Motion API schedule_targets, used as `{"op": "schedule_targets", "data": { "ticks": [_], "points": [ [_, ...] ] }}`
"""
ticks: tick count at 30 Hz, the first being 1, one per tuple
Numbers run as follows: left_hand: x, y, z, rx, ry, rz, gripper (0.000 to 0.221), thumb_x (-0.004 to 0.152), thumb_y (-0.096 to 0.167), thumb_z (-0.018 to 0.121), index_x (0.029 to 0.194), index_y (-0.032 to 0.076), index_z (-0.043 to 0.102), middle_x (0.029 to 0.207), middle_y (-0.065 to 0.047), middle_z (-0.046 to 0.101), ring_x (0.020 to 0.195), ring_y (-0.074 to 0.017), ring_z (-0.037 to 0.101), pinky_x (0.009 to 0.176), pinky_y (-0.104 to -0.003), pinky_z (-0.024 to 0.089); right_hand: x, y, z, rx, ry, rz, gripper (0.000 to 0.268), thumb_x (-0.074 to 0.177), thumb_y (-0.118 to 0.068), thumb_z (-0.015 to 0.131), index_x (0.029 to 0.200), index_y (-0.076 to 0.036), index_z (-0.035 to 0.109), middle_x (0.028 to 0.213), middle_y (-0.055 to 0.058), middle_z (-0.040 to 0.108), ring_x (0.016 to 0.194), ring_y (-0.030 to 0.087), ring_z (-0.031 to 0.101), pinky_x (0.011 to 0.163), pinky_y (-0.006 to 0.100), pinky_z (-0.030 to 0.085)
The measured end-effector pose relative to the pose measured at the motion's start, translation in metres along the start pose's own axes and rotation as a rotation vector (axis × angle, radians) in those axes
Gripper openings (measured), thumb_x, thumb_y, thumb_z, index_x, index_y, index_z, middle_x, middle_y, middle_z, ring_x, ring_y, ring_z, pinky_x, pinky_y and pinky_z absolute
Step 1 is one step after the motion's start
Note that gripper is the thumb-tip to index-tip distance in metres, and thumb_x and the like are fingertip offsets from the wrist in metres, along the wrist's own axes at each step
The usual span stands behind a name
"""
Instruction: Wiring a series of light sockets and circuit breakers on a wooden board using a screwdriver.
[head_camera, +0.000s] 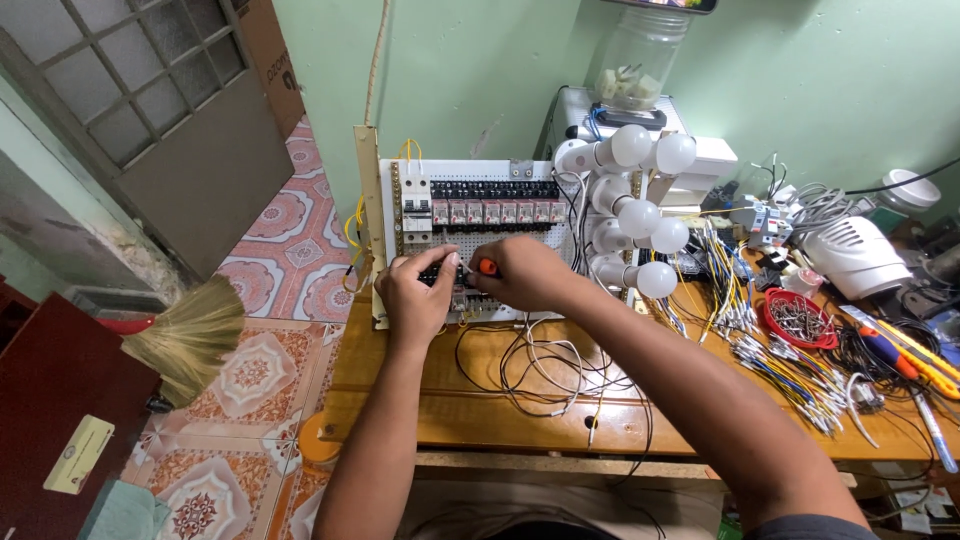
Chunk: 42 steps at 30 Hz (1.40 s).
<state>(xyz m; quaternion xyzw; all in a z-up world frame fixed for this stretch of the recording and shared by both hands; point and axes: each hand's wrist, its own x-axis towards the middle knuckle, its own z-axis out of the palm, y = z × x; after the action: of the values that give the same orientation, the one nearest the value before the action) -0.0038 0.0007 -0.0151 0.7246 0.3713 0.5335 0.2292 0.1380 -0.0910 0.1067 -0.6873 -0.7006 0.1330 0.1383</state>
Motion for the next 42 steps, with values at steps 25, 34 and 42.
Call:
{"op": "schedule_targets", "data": {
  "ticks": [25,34,42],
  "points": [
    [0.005,0.01,-0.009,-0.071,-0.091,-0.057,0.017,0.099,0.023,0.065,0.11,0.03,0.075,0.1,0.007,0.079,0.1,-0.0263,0.072,0.099,-0.044,0.043,0.014,0.027,0.016,-0.362,0.078,0.043,0.019,0.081,-0.025,0.072,0.091,-0.011,0.081,0.07,0.011,0.074,0.065,0.034,0.075,0.061,0.046,0.062],
    [0.0,0.01,-0.003,0.051,-0.069,-0.047,0.024,0.091,0.028,0.079,0.114,0.029,0.073,0.103,0.008,0.079,0.097,-0.0183,0.073,0.1,-0.043,0.041,0.035,0.034,0.047,-0.409,0.285,0.026,0.018,0.084,-0.016,0.062,0.086,0.0,0.069,0.067,0.016,0.068,0.057,0.04,0.071,0.054,0.053,0.059],
    [0.017,0.012,0.003,0.412,-0.2,0.109,0.026,0.083,0.022,0.085,0.102,0.021,0.067,0.083,0.002,0.076,0.081,-0.0218,0.075,0.09,-0.042,0.046,0.038,0.049,0.058,-0.432,0.438,-0.061,0.017,0.088,-0.024,0.062,0.087,-0.007,0.064,0.069,0.009,0.064,0.06,0.036,0.07,0.057,0.048,0.059]
  ]
}}
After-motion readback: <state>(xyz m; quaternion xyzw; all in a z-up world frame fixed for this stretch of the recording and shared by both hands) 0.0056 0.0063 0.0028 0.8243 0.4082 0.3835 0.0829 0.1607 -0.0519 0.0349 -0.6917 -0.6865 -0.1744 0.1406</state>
